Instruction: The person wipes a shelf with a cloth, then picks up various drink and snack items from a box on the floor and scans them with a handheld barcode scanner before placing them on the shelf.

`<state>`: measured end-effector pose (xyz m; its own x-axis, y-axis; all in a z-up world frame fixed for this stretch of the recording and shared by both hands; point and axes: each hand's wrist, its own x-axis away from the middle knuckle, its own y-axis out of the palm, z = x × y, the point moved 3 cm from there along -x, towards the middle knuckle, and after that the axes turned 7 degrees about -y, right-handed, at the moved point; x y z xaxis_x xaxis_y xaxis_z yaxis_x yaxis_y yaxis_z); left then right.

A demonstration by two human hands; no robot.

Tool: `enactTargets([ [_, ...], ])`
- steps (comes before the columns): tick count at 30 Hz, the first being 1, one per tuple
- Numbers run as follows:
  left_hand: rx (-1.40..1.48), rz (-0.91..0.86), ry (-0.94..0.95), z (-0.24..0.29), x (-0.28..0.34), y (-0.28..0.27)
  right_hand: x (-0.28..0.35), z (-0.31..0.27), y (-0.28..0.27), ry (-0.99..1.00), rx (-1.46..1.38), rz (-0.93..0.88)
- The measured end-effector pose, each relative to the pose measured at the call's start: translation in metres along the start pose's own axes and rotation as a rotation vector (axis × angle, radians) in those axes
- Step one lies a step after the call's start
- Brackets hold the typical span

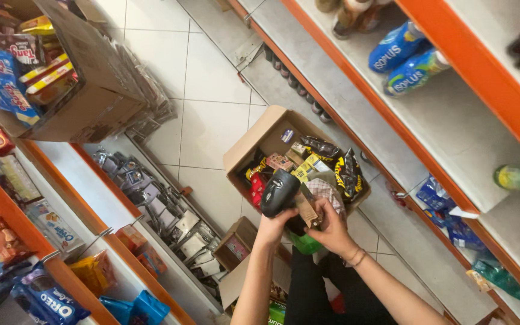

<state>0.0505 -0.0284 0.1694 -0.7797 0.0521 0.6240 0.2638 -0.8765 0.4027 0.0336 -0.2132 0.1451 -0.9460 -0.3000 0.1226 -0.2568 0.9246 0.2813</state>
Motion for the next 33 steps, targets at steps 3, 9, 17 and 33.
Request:
enactTargets([
  [3,-0.113,-0.09,0.075,0.017,0.034,0.042,0.037,-0.033,-0.027,0.014,-0.132,-0.069],
  [9,-0.412,-0.345,0.2,0.043,0.109,0.129,0.078,-0.128,-0.053,0.021,-0.097,-0.024],
  [17,-0.455,-0.46,0.397,0.021,0.196,0.224,0.175,-0.155,-0.113,-0.012,-0.481,0.027],
  [33,-0.886,-0.484,0.441,-0.079,0.315,0.316,0.316,-0.246,-0.191,-0.456,-0.489,0.408],
])
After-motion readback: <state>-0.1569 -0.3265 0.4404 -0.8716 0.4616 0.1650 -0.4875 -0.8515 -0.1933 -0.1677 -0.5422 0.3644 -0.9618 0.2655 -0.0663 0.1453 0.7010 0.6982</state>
